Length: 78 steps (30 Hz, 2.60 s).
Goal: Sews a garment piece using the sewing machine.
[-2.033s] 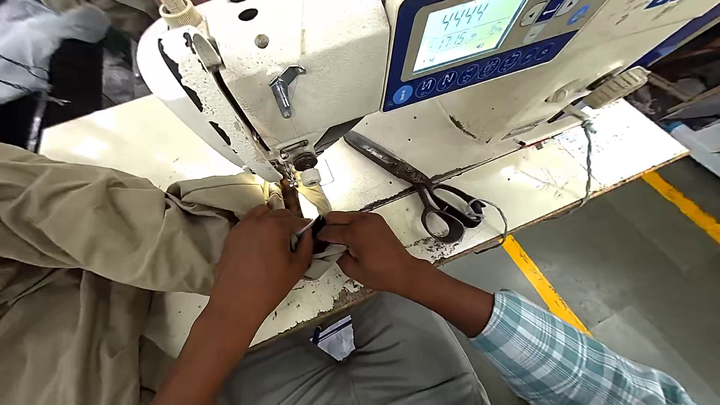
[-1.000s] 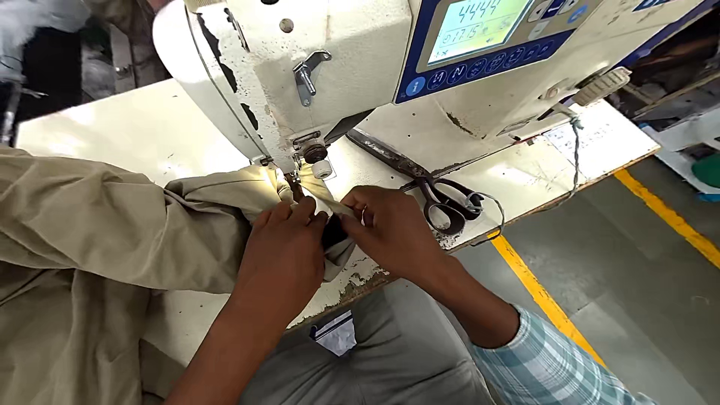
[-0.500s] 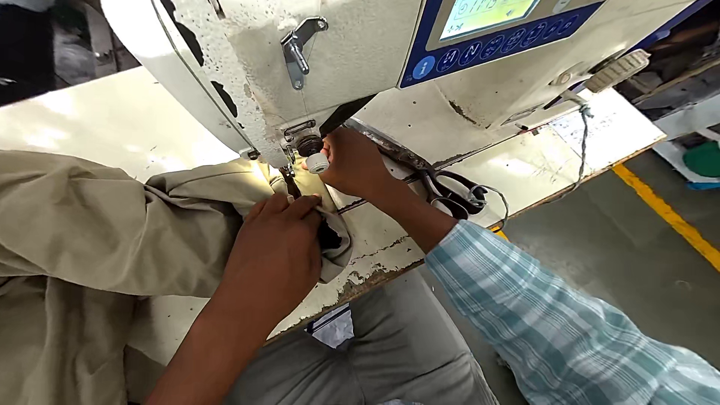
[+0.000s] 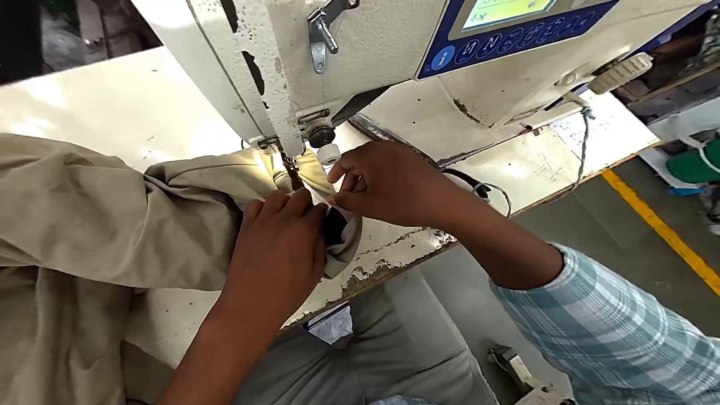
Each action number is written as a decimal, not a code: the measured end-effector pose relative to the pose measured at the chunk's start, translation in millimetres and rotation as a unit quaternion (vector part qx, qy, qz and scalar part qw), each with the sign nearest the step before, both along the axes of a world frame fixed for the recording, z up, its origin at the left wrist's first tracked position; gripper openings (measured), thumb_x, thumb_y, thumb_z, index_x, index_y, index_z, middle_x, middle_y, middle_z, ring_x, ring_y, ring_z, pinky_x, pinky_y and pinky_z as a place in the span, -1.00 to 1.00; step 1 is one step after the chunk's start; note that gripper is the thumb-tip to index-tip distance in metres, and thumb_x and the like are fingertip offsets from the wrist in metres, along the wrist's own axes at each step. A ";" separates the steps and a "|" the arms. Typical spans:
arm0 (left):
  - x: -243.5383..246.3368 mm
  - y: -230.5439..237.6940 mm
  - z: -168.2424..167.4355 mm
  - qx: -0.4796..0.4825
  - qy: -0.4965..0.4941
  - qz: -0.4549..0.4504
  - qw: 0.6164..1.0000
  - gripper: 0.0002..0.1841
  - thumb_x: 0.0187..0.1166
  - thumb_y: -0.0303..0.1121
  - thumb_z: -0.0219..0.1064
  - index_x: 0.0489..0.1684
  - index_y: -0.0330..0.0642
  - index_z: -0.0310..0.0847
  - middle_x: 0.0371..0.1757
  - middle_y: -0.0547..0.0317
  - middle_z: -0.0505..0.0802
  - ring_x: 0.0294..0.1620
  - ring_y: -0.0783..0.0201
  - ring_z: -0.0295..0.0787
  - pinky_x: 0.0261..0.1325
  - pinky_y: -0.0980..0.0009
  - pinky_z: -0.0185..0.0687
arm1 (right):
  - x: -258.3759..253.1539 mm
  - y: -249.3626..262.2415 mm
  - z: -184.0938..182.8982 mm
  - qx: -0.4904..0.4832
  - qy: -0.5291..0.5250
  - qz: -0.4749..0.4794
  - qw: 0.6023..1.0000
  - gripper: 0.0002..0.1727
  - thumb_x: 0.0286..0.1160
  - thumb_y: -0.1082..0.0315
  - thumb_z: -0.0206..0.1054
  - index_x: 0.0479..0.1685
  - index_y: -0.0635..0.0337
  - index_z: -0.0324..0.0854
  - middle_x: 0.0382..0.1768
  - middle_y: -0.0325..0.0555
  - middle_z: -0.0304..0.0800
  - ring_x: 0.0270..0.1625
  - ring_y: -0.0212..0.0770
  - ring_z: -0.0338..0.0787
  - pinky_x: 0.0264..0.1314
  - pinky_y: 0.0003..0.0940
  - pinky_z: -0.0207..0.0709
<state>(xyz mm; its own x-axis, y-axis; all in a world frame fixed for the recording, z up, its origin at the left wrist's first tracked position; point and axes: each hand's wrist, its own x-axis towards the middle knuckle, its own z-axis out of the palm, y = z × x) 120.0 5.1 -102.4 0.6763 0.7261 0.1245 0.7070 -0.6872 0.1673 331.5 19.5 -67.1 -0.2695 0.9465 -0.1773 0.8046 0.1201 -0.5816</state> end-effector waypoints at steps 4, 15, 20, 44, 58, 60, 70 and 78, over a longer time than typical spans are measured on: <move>-0.3 -1.6 -1.2 0.002 0.004 0.006 1.000 -0.60 0.62 -0.26 0.04 0.07 -0.04 0.88 -0.02 0.15 0.81 -0.01 0.01 0.66 -0.04 0.03 0.45 | -4.9 6.9 4.6 -0.038 -0.014 0.002 0.999 -0.74 0.44 0.15 0.57 0.03 0.00 0.84 -0.26 -0.33 0.87 -0.22 -0.38 0.80 -0.05 -0.24 0.68; -6.6 -1.0 -1.8 -0.018 -0.003 0.001 1.000 -0.64 0.58 -0.26 0.10 0.00 -0.01 0.89 0.26 0.18 0.82 0.13 0.01 0.71 0.04 0.02 0.54 | -23.4 -6.7 -3.2 0.003 -0.029 0.054 0.998 -0.71 0.69 0.23 0.19 -0.18 0.07 0.85 -0.26 -0.18 0.74 -0.12 -0.16 0.77 -0.14 -0.05 0.62; -7.2 3.8 -0.8 -0.025 0.003 -0.012 1.000 -0.63 0.54 -0.28 0.07 -0.09 -0.08 0.89 0.34 0.19 0.84 0.21 0.00 0.77 0.09 -0.03 0.58 | -21.6 32.3 -27.0 0.100 0.000 -0.097 0.990 -0.65 0.56 0.07 0.40 -0.19 0.25 0.74 -0.24 0.07 0.79 -0.08 0.09 0.82 -0.09 0.16 0.61; -10.2 -1.2 -5.5 -0.029 -0.017 0.012 0.999 -0.60 0.64 -0.23 0.04 0.11 0.00 0.87 0.09 0.15 0.76 -0.02 0.05 0.65 -0.05 0.06 0.47 | -24.5 5.4 -1.5 0.037 -0.018 -0.016 0.999 -0.93 0.37 0.21 0.56 -0.27 -0.08 0.87 -0.36 -0.35 0.87 -0.23 -0.34 0.83 -0.11 -0.15 0.66; -14.7 4.4 -6.5 -0.046 -0.032 -0.001 0.998 -0.60 0.68 -0.15 0.04 0.06 0.04 0.88 0.15 0.29 0.84 0.04 0.17 0.73 0.02 0.11 0.56 | -22.4 -2.6 -11.4 0.031 -0.043 0.022 0.998 -0.58 0.78 -0.02 0.15 -0.36 -0.01 0.75 -0.35 -0.20 0.71 -0.22 -0.15 0.75 -0.25 -0.02 0.55; -15.1 7.2 -4.4 -0.045 -0.034 -0.008 0.998 -0.58 0.67 -0.15 0.03 0.09 0.03 0.88 0.23 0.28 0.86 0.12 0.17 0.77 0.07 0.10 0.60 | -17.1 -0.9 -25.3 0.148 0.010 -0.020 0.989 -0.70 0.69 0.06 0.29 -0.21 0.01 0.84 -0.26 -0.17 0.77 -0.24 -0.13 0.80 -0.25 -0.01 0.64; -16.9 7.8 -8.4 -0.031 -0.039 -0.013 0.999 -0.54 0.68 -0.12 -0.04 0.08 0.07 0.89 0.28 0.31 0.86 0.13 0.22 0.78 0.02 0.14 0.60 | -16.8 3.2 -50.9 0.242 -0.127 0.081 0.959 -0.78 0.66 0.37 0.26 0.07 0.01 0.81 -0.06 -0.10 0.75 -0.15 -0.02 0.72 -0.43 -0.22 0.50; -20.9 21.5 -10.3 -0.025 -0.045 -0.019 0.999 -0.54 0.67 -0.13 -0.03 0.07 0.06 0.89 0.27 0.29 0.86 0.19 0.21 0.79 0.05 0.12 0.62 | -23.4 14.5 -50.6 0.273 -0.124 0.062 0.952 -0.84 0.61 0.36 0.30 -0.23 0.09 0.82 -0.07 -0.06 0.76 -0.23 -0.04 0.75 -0.47 -0.23 0.50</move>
